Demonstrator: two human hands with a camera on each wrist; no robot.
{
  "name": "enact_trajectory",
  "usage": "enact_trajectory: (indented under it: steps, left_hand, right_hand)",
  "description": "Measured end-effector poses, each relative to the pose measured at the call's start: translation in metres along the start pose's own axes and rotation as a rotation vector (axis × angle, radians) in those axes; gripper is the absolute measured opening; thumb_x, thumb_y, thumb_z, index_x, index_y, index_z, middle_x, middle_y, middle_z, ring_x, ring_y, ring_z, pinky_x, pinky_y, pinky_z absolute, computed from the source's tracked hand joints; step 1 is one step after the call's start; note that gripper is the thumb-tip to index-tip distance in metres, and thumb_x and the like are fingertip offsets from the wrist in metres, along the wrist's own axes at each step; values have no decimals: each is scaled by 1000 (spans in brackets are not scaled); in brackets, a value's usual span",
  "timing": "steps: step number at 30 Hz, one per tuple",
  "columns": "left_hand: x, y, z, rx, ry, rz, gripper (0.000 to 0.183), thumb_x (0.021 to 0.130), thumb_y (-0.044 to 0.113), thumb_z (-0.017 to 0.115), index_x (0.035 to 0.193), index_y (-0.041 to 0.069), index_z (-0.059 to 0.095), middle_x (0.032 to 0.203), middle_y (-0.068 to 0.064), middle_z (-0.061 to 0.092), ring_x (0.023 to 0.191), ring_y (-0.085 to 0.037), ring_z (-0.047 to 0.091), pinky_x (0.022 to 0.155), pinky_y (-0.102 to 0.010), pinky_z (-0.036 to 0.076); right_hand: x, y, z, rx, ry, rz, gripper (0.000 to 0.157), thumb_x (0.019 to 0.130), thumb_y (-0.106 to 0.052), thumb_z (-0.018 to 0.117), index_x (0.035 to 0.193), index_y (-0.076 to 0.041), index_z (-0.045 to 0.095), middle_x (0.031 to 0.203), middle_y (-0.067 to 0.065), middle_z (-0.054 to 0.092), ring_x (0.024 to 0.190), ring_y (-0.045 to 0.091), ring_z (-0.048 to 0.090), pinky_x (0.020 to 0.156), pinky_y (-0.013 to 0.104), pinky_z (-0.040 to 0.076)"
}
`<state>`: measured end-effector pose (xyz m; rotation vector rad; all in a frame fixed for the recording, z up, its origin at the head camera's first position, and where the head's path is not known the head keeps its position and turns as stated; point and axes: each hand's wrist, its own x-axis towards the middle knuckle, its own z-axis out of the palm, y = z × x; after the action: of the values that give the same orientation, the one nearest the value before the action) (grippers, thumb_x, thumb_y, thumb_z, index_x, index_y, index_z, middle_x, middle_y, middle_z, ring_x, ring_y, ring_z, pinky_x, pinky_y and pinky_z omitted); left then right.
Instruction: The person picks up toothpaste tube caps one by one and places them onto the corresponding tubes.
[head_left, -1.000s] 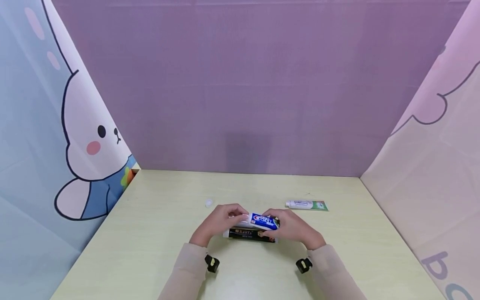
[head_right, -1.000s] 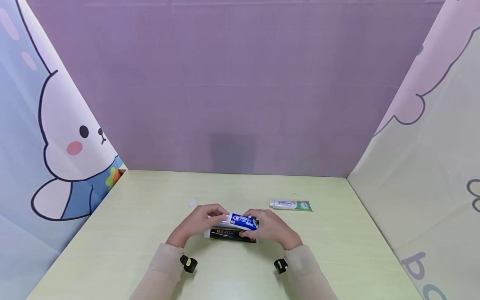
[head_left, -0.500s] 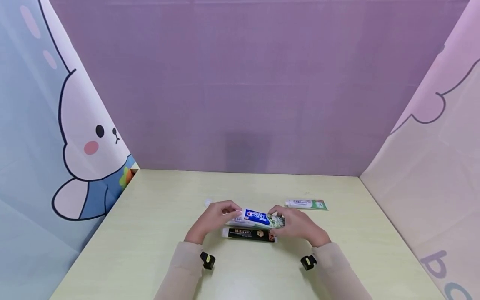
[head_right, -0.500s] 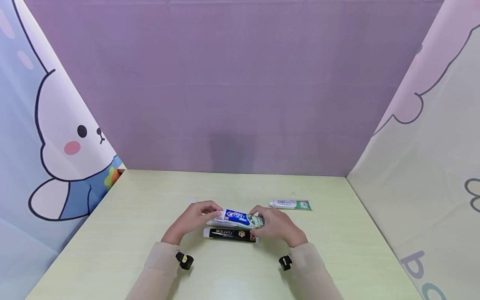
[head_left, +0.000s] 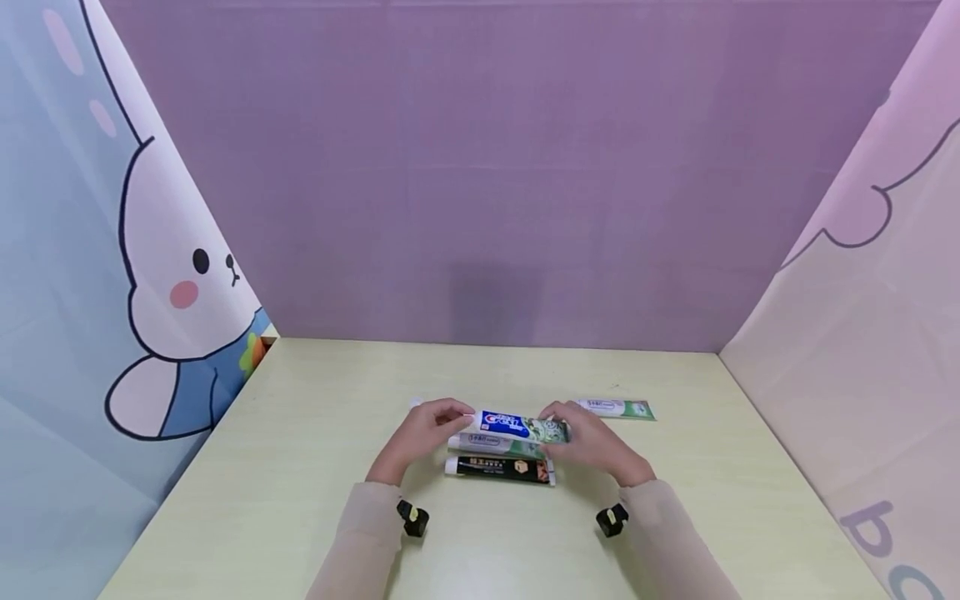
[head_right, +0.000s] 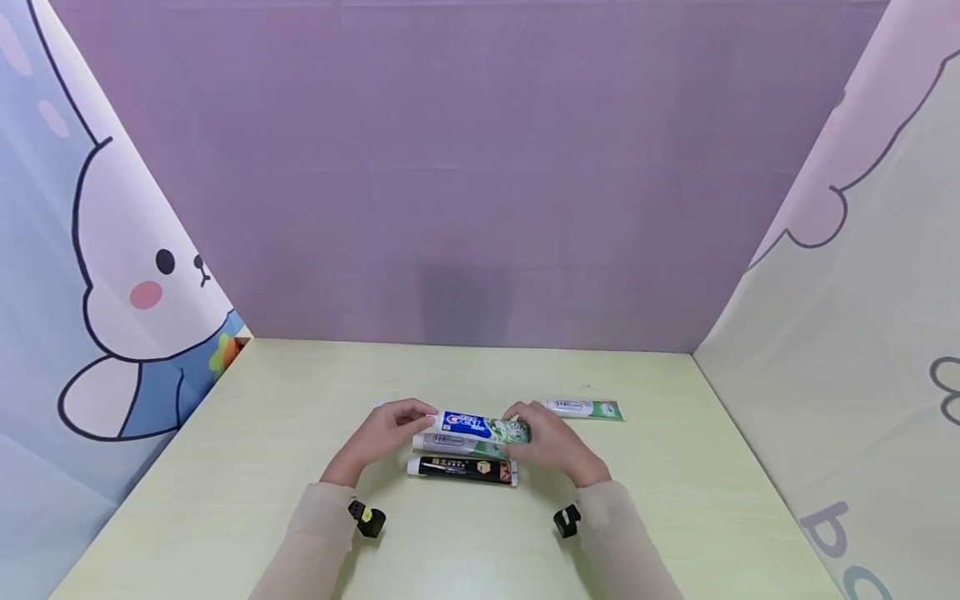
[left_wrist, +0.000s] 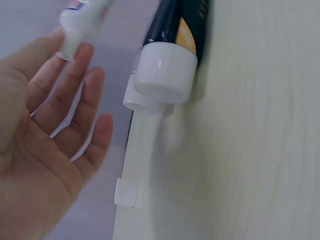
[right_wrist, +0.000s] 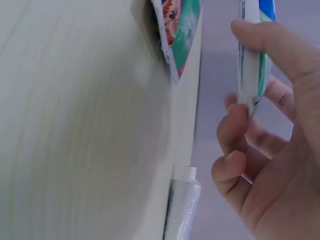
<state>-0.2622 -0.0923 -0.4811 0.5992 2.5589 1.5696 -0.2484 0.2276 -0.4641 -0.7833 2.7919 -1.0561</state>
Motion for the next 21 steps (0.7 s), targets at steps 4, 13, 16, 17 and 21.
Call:
enact_trajectory:
  steps: [4, 13, 16, 17, 21]
  left_hand:
    - [2, -2, 0, 11, 13, -22, 17, 98, 24, 67, 114, 19, 73, 97, 6, 70, 90, -13, 63, 82, -35, 52]
    - [2, -7, 4, 129, 107, -7, 18, 98, 14, 66, 115, 11, 73, 100, -2, 71, 93, -19, 65, 84, -40, 54]
    - [1, -9, 5, 165, 133, -7, 19, 99, 14, 65, 116, 9, 72, 105, -6, 72, 95, -23, 66, 87, -42, 54]
    - [1, -9, 6, 177, 142, -18, 19, 99, 15, 65, 116, 10, 72, 106, -7, 72, 96, -23, 66, 88, -43, 54]
    - [0, -10, 6, 229, 166, -73, 20, 99, 17, 65, 118, 12, 72, 110, -8, 71, 99, -24, 66, 89, -43, 54]
  right_hand:
    - [5, 3, 5, 4, 31, 45, 40, 85, -27, 82, 121, -23, 64, 113, 2, 53, 98, 19, 51, 81, 40, 50]
    - [15, 1, 18, 40, 46, 125, 47, 87, -32, 80, 128, -15, 66, 121, 4, 55, 106, 19, 53, 93, 44, 49]
    - [17, 1, 21, 43, 36, 119, 51, 88, -30, 79, 132, -10, 64, 124, 7, 55, 107, 20, 53, 92, 44, 50]
    - [18, 0, 21, 43, 33, 111, 51, 89, -29, 78, 133, -9, 63, 124, 8, 55, 105, 20, 53, 89, 43, 50]
    - [21, -1, 25, 47, 13, 94, 53, 92, -26, 75, 138, -5, 59, 123, 9, 55, 97, 20, 52, 82, 39, 50]
